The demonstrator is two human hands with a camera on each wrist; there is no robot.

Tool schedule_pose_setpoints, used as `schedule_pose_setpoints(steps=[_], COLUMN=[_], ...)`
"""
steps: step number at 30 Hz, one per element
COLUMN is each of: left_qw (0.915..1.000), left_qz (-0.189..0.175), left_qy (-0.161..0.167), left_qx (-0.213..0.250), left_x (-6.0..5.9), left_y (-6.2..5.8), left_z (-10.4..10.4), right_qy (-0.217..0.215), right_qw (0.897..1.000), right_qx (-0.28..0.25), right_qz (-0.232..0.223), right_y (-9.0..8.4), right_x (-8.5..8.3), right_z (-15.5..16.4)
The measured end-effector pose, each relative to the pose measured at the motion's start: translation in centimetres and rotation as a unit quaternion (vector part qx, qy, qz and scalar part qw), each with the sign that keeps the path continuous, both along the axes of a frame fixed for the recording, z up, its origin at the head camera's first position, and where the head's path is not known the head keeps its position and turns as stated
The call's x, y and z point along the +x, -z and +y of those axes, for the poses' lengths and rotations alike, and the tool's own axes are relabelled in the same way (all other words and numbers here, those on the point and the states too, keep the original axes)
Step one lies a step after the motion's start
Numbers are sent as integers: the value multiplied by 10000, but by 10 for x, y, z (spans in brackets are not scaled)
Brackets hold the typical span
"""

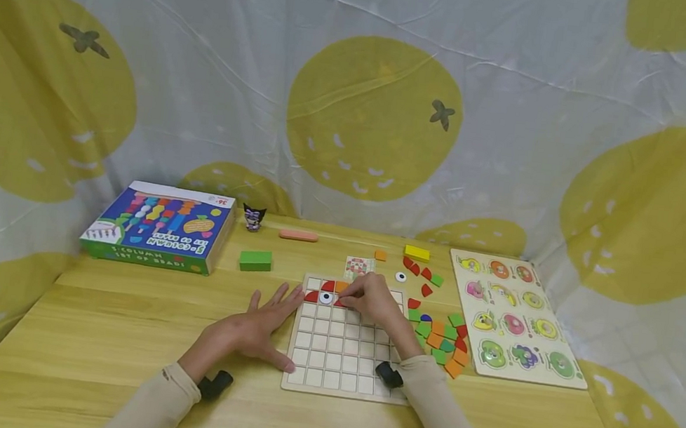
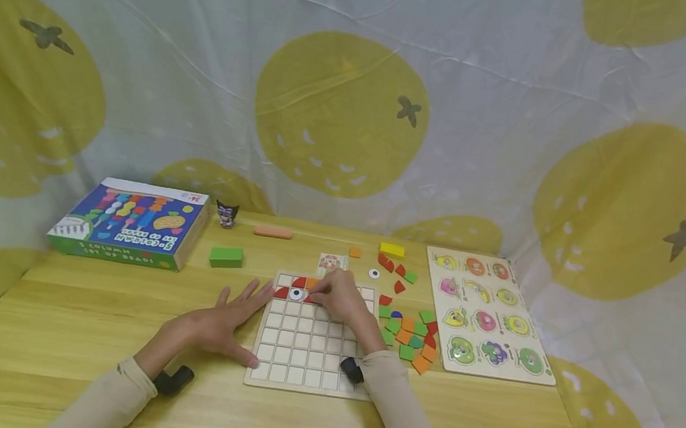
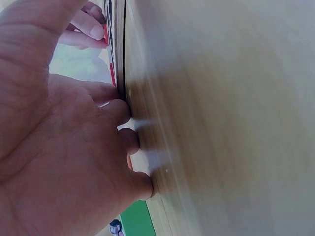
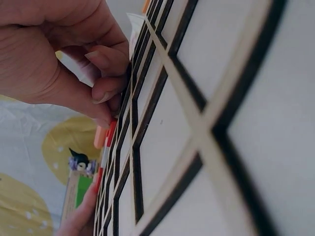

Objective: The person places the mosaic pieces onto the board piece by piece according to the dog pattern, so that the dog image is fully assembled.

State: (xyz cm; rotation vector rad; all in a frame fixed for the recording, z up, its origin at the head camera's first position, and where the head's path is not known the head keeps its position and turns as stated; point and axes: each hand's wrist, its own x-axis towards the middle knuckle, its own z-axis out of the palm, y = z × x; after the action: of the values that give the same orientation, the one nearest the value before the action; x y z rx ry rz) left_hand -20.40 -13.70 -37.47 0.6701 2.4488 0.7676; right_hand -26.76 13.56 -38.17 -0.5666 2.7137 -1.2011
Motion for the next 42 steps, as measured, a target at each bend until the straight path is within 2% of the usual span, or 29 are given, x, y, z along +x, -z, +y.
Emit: schedule_pose_setpoints(steps=[6,12,18,22,25,31,37,42], left_qw=[10000,10000,10000,10000,10000,9997,10000,10000], left_qz=[-9,5,42,54,29,-92,-13,6], left_qy=[-12,-52,-15,4,16,73,6,4], left_qx=[18,27,3,-11,27,207,74,56], left_x=[0,0,-1,-2,-2,-1,-1,-1], left_y=[0,2,2,3,3,4,3,3], left_z=[-1,-1,-1,-1,-1,-2,-1,-1], right_qy=[-56,-173,225,694,915,1040,1181,1273], right_qw=[9998,9980,9954,9937,9925,9928,9923,9908], right_qx=[-153,-573,-811,-864,-807,-580,-143,6], right_qz=[127,185,457,169,-64,-121,-353,-460], right_y=[4,-1,-2,0,2,10,10,8], right_x=[-1,-4,-15,-25,-29,-37,-45,-50], right_z=[11,41,81,102,113,126,126,123])
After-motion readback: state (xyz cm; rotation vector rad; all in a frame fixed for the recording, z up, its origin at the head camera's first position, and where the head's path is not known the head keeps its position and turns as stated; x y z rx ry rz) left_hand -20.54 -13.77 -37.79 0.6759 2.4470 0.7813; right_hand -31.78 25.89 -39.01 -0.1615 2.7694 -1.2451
